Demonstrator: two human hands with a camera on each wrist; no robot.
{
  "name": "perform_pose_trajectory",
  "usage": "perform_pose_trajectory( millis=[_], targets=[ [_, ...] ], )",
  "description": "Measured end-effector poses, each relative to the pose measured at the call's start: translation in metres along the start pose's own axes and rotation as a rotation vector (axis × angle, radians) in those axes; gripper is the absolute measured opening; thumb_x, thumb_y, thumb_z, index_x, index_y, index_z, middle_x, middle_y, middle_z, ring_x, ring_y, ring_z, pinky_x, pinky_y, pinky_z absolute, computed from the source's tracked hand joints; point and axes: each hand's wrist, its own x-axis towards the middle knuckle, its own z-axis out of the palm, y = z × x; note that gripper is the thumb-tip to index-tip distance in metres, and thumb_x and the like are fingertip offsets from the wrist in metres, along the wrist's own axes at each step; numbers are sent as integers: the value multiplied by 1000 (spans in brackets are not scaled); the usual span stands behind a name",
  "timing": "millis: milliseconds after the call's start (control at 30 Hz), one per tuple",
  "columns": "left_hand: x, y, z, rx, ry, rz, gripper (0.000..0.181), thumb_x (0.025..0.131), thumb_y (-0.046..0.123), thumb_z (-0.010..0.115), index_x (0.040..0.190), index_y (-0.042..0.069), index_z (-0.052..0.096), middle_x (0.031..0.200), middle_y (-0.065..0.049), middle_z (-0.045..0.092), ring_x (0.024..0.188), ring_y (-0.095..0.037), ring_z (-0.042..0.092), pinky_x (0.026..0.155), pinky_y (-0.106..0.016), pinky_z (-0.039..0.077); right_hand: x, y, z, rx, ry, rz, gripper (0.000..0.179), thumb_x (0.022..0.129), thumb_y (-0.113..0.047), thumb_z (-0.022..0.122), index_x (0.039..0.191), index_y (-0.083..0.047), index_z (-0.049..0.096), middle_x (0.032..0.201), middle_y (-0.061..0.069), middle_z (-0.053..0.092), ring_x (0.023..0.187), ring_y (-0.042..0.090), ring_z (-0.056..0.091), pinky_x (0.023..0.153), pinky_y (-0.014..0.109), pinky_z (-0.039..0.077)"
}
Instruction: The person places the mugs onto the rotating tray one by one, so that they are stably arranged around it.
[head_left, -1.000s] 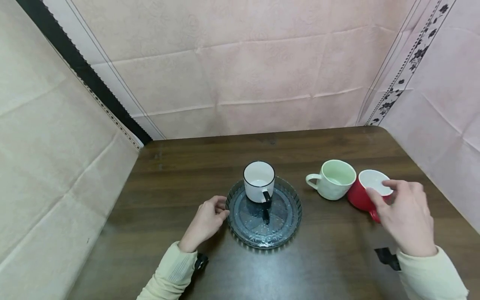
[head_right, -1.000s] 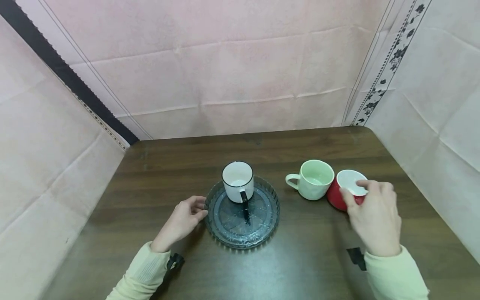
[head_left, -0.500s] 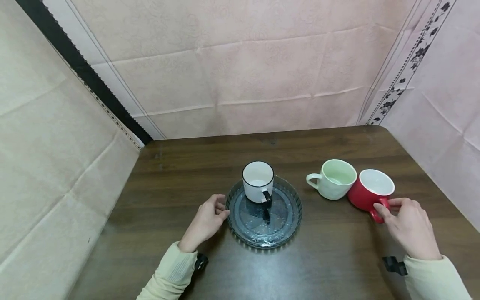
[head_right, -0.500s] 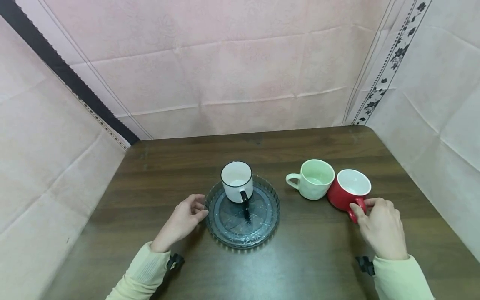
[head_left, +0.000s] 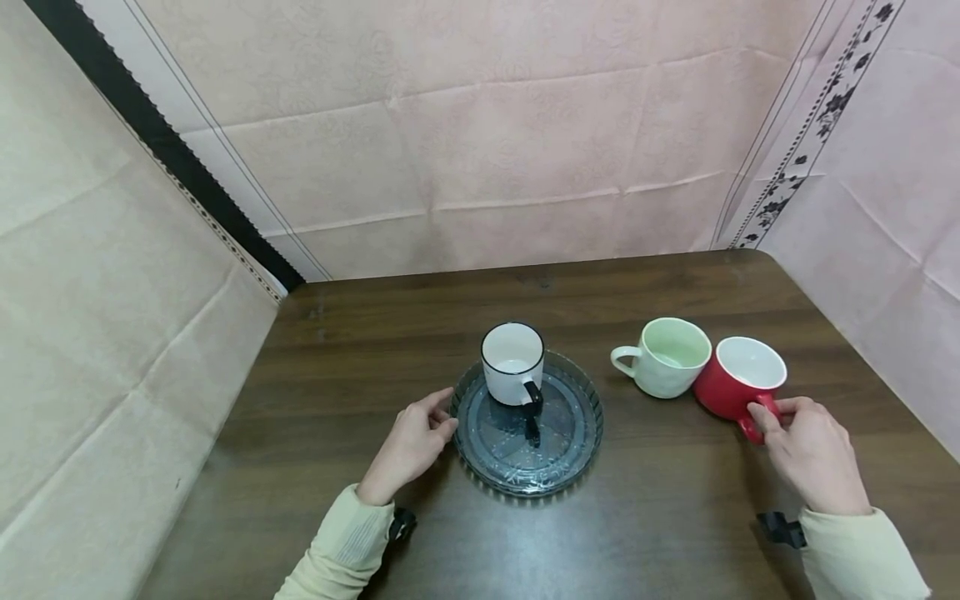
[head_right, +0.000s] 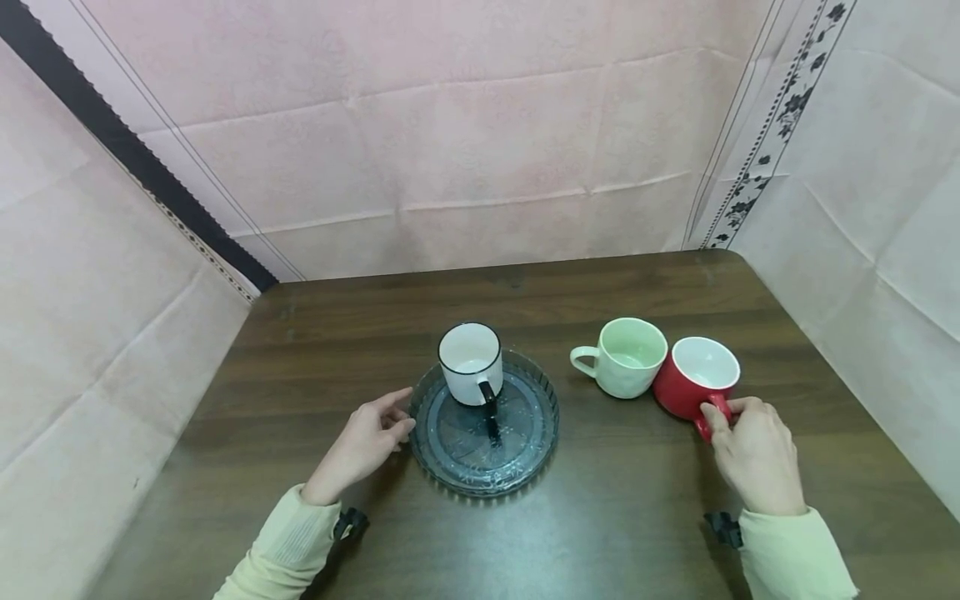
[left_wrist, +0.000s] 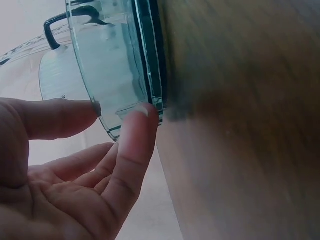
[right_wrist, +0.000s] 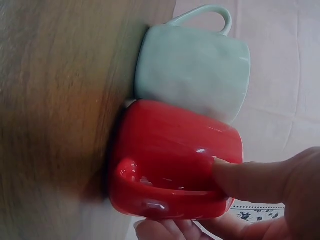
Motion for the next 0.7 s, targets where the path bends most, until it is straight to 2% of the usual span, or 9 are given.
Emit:
perform_pose_trajectory(
  millis=[100,267,567,700],
  targets=[
    [0,-1,0,-9,-3,-3,45,90,8,61,133,5,51,83,-4,58,60,-16,52,51,-31,44,-1,-1,1,9,-1,29,52,94,-37,54,105,14,55,81,20,61,75,36,51,58,39,37],
    [1,-2,0,-16,-1,-9,42,90,10,61,131,6,54,84,-4,59,62,-17,52,54,-32,45,-4,0,1,8,32,69,49,93,-35,55,104,13,56,79,20,61,73,35,50,57,36,34],
    [2,-4,1,5,44,8,36,89,12,63,125,6,59,106,-8,65,89,-19,60,77,-38,50,-9,7,-4,-6,31,109,48,92,-34,57,106,12,56,82,21,63,76,36,52,58,36,34],
    [2,-3,0,-7,43,10,35,89,11,63,124,5,60,107,-9,65,93,-21,61,80,-40,50,-15,8,-8,-15,31,116,47,92,-34,57,105,11,56,81,20,64,76,36,53,58,37,34]
  ],
)
